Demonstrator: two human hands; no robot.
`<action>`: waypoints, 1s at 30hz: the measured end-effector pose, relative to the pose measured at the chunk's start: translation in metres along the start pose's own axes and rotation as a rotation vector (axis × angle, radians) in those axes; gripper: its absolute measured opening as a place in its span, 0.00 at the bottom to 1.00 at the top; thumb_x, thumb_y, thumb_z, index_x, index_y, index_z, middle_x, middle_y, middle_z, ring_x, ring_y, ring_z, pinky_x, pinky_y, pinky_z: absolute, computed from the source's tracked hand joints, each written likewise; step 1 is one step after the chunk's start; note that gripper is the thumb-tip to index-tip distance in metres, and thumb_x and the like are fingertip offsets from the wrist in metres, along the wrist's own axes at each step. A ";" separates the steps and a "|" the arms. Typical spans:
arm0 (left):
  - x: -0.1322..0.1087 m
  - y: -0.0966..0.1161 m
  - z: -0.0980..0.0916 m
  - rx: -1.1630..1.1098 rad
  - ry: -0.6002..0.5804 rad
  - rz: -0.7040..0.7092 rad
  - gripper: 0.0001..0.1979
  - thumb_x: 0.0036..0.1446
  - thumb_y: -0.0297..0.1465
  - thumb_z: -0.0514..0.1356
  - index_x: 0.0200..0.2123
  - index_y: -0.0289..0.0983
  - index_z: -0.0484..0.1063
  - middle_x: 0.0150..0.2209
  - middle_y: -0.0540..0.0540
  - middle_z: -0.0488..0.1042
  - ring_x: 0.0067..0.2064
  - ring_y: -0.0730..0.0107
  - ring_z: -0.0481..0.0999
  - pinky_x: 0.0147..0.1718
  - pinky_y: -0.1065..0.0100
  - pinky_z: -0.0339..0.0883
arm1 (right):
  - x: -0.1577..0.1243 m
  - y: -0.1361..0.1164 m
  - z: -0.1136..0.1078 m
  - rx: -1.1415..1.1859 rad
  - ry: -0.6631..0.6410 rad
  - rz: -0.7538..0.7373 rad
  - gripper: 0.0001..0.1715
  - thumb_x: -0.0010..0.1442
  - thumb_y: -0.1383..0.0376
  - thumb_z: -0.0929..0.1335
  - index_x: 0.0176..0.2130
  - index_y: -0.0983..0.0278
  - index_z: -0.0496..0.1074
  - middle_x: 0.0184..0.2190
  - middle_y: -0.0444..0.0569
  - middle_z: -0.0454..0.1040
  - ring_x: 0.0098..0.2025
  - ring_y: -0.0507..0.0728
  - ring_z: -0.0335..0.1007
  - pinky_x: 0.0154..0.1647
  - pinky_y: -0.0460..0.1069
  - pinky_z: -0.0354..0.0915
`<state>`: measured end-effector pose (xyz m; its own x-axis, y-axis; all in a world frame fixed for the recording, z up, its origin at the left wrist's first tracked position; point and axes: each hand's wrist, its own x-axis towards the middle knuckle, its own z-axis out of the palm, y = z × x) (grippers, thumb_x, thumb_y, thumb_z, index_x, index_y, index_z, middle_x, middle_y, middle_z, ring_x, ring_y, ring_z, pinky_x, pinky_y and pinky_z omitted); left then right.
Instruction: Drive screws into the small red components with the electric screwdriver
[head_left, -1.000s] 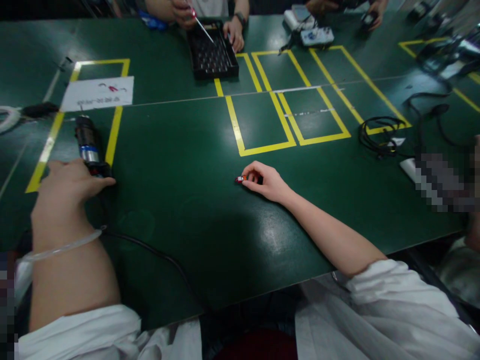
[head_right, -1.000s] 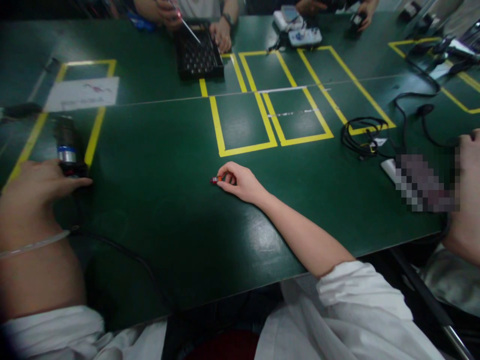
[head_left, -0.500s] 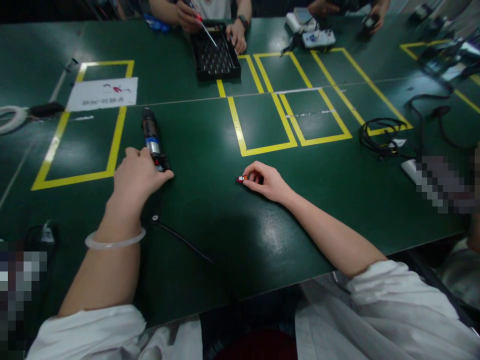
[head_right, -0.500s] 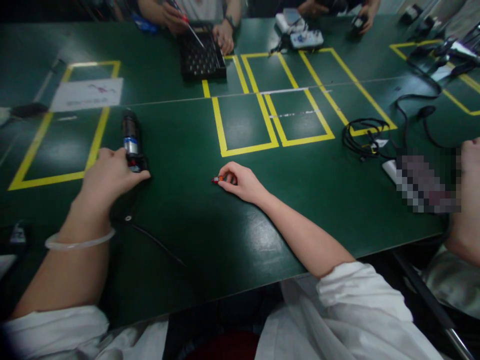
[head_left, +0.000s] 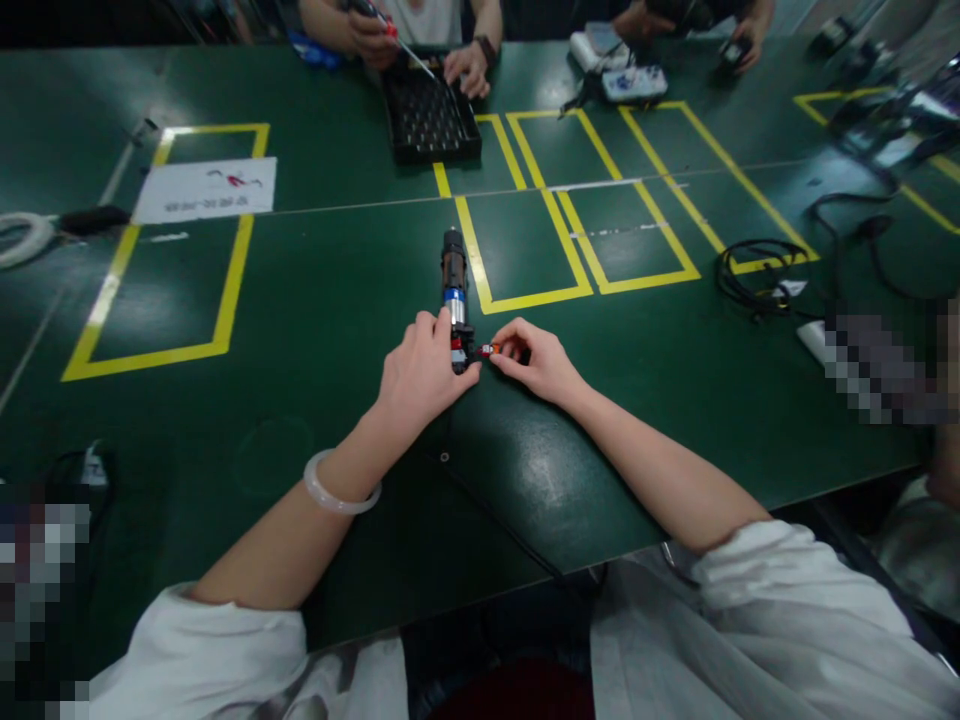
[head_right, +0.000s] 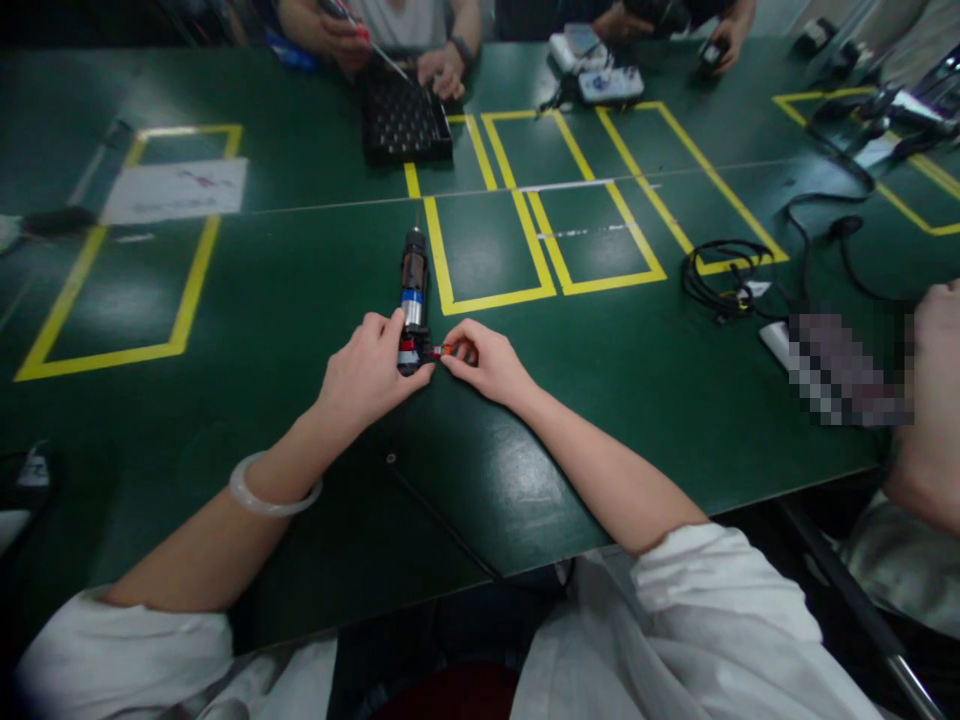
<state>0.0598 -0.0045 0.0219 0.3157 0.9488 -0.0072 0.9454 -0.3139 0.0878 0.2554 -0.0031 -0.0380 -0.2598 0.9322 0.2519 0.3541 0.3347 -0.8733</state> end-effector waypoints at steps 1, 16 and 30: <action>-0.001 0.004 0.001 -0.009 -0.002 0.019 0.37 0.62 0.44 0.61 0.67 0.31 0.59 0.54 0.33 0.69 0.54 0.47 0.73 0.44 0.57 0.75 | 0.000 0.001 0.000 -0.016 0.006 -0.002 0.07 0.60 0.64 0.70 0.39 0.62 0.69 0.29 0.42 0.71 0.28 0.51 0.66 0.32 0.48 0.64; -0.005 0.008 0.007 -0.058 -0.017 0.067 0.37 0.63 0.44 0.59 0.69 0.32 0.57 0.55 0.33 0.69 0.53 0.48 0.74 0.45 0.58 0.73 | -0.002 0.004 -0.003 -0.111 -0.049 -0.117 0.04 0.63 0.67 0.69 0.41 0.62 0.71 0.36 0.46 0.72 0.34 0.53 0.68 0.39 0.49 0.66; -0.008 0.008 0.009 -0.055 0.013 0.078 0.39 0.62 0.43 0.61 0.70 0.31 0.56 0.58 0.34 0.68 0.54 0.49 0.73 0.45 0.58 0.74 | -0.005 -0.003 -0.004 -0.116 0.049 -0.129 0.09 0.65 0.68 0.67 0.41 0.63 0.78 0.37 0.49 0.79 0.36 0.55 0.73 0.41 0.51 0.69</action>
<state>0.0652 -0.0148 0.0141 0.3868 0.9220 0.0148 0.9119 -0.3849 0.1424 0.2590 -0.0078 -0.0352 -0.2672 0.8849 0.3815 0.4228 0.4634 -0.7788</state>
